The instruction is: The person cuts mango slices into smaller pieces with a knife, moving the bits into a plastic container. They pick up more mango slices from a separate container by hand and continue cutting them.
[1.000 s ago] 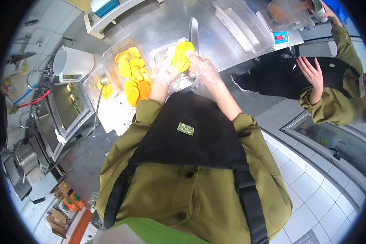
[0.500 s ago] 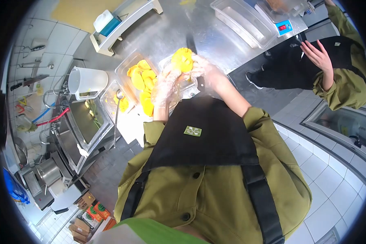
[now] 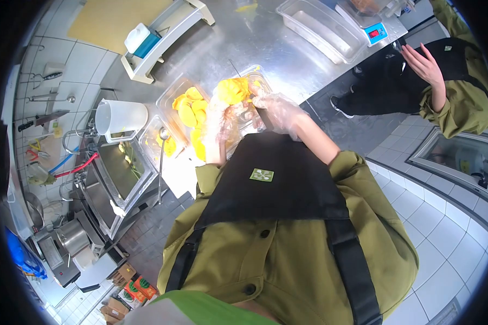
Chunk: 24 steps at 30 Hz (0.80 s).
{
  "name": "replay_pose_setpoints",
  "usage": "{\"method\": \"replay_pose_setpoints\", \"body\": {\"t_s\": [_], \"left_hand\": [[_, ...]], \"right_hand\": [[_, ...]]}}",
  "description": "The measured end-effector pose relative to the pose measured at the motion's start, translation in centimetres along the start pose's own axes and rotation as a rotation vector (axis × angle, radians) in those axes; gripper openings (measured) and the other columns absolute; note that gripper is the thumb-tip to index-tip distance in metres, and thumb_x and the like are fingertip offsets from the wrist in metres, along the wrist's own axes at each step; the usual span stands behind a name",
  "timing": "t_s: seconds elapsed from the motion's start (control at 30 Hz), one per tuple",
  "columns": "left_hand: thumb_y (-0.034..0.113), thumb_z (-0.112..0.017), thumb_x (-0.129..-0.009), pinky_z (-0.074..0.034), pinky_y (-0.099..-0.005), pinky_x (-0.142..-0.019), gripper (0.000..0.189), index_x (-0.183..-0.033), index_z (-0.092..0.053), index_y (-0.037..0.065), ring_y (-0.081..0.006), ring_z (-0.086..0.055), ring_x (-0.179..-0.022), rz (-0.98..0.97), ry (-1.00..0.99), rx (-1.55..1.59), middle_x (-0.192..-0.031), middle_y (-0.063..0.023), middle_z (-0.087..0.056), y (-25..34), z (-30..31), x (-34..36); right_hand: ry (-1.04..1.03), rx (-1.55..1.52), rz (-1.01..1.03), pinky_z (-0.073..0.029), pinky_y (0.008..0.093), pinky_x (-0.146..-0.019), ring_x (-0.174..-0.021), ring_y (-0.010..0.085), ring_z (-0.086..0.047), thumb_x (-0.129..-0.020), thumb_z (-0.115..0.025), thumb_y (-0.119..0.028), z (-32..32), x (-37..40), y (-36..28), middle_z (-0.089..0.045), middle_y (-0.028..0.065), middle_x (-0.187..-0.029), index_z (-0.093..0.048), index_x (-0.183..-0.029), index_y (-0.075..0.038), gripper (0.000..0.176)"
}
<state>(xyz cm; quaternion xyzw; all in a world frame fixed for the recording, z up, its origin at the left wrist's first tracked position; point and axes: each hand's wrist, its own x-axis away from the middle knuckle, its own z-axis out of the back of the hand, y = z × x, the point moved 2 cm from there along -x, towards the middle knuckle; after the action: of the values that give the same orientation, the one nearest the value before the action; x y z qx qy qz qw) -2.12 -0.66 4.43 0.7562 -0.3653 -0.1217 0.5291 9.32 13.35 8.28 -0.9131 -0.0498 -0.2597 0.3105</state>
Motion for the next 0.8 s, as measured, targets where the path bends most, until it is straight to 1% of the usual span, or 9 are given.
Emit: {"method": "replay_pose_setpoints", "body": {"t_s": [0.13,0.23,0.3,0.37,0.43,0.53,0.63,0.7,0.8], "left_hand": [[0.010,-0.058,-0.088,-0.050,-0.0328,-0.084,0.025,-0.111,-0.058,0.001,-0.0221,-0.059,-0.101,0.061,0.033,0.224,-0.111,-0.0127,-0.057,-0.3,0.0,0.2],[0.010,-0.058,-0.089,-0.050,-0.0328,-0.083,0.025,-0.112,-0.058,0.001,-0.0220,-0.059,-0.101,0.079,0.045,0.282,-0.111,-0.0127,-0.057,-0.5,-0.4,0.4],[0.008,-0.056,-0.089,-0.052,-0.0326,-0.083,0.028,-0.116,-0.053,0.001,-0.0224,-0.059,-0.100,-0.012,0.180,-0.338,-0.112,-0.0113,-0.056,-0.8,-0.2,0.6],[0.009,-0.054,-0.090,-0.052,-0.0327,-0.085,0.030,-0.119,-0.050,0.000,-0.0229,-0.058,-0.101,-0.017,0.104,-0.304,-0.114,-0.0110,-0.055,-2.4,1.7,-0.3],[0.009,-0.053,-0.091,-0.052,-0.0327,-0.087,0.033,-0.122,-0.048,-0.001,-0.0233,-0.058,-0.102,-0.016,0.026,-0.273,-0.116,-0.0107,-0.054,-1.7,1.1,-0.6],[0.009,-0.053,-0.091,-0.052,-0.0328,-0.085,0.029,-0.118,-0.052,-0.001,-0.0234,-0.059,-0.098,0.060,0.064,0.273,-0.113,-0.0103,-0.057,-1.0,-0.7,-0.5],[0.018,-0.056,-0.094,-0.051,-0.0355,-0.092,0.025,-0.110,-0.058,-0.001,-0.0228,-0.060,-0.100,0.042,0.069,0.175,-0.106,-0.0093,-0.060,-0.9,-1.0,-0.5],[0.016,-0.052,-0.092,-0.047,-0.0312,-0.074,0.023,-0.108,-0.061,0.002,-0.0214,-0.060,-0.086,0.095,0.140,-0.022,-0.099,-0.0073,-0.064,-1.3,-0.6,-0.4],[0.025,-0.050,-0.093,-0.046,-0.0324,-0.073,0.029,-0.105,-0.063,0.002,-0.0208,-0.059,-0.084,-0.010,0.144,-0.434,-0.097,-0.0082,-0.064,-1.6,0.1,-0.2]], "right_hand": [[-0.107,-0.021,-0.052,-0.047,0.0295,-0.059,-0.074,0.0170,-0.055,-0.096,-0.046,-0.011,1.7,-0.1,0.7,-0.058,0.0095,-0.099,-0.024,-0.150,-0.015,0.058],[0.056,0.322,-0.100,-0.047,0.0299,-0.062,-0.076,0.0175,-0.056,-0.099,-0.044,-0.022,4.3,-1.1,1.1,-0.059,0.0103,-0.092,-0.032,-0.145,-0.016,0.049],[0.467,1.031,0.366,-0.040,0.0231,-0.057,-0.067,0.0057,-0.047,-0.099,-0.051,-0.028,8.2,-3.9,3.4,-0.049,-0.0062,-0.075,-0.056,-0.117,-0.014,0.024],[0.468,0.994,0.330,-0.040,0.0224,-0.059,-0.067,0.0041,-0.045,-0.100,-0.048,-0.032,1.8,1.4,-1.1,-0.050,-0.0061,-0.074,-0.059,-0.098,-0.013,0.022],[0.421,1.000,0.167,-0.046,0.0359,-0.075,-0.076,0.0229,-0.059,-0.098,-0.039,-0.044,0.6,2.7,-2.2,-0.063,0.0116,-0.080,-0.062,-0.095,-0.004,0.046],[0.363,1.085,0.241,-0.045,0.0384,-0.075,-0.077,0.0261,-0.059,-0.098,-0.038,-0.048,2.1,1.7,-1.6,-0.064,0.0136,-0.080,-0.063,-0.097,-0.002,0.052],[0.314,1.290,0.213,-0.046,0.0407,-0.074,-0.078,0.0311,-0.061,-0.097,-0.037,-0.053,0.7,2.6,-3.0,-0.064,0.0167,-0.082,-0.063,-0.098,-0.001,0.058],[0.324,1.362,0.153,-0.046,0.0420,-0.075,-0.081,0.0344,-0.061,-0.097,-0.035,-0.055,0.7,2.8,-3.4,-0.065,0.0192,-0.084,-0.063,-0.099,-0.001,0.061],[0.210,1.406,0.032,-0.046,0.0446,-0.078,-0.085,0.0394,-0.061,-0.096,-0.033,-0.058,1.7,2.0,-3.3,-0.064,0.0225,-0.087,-0.064,-0.097,-0.001,0.065]]}}
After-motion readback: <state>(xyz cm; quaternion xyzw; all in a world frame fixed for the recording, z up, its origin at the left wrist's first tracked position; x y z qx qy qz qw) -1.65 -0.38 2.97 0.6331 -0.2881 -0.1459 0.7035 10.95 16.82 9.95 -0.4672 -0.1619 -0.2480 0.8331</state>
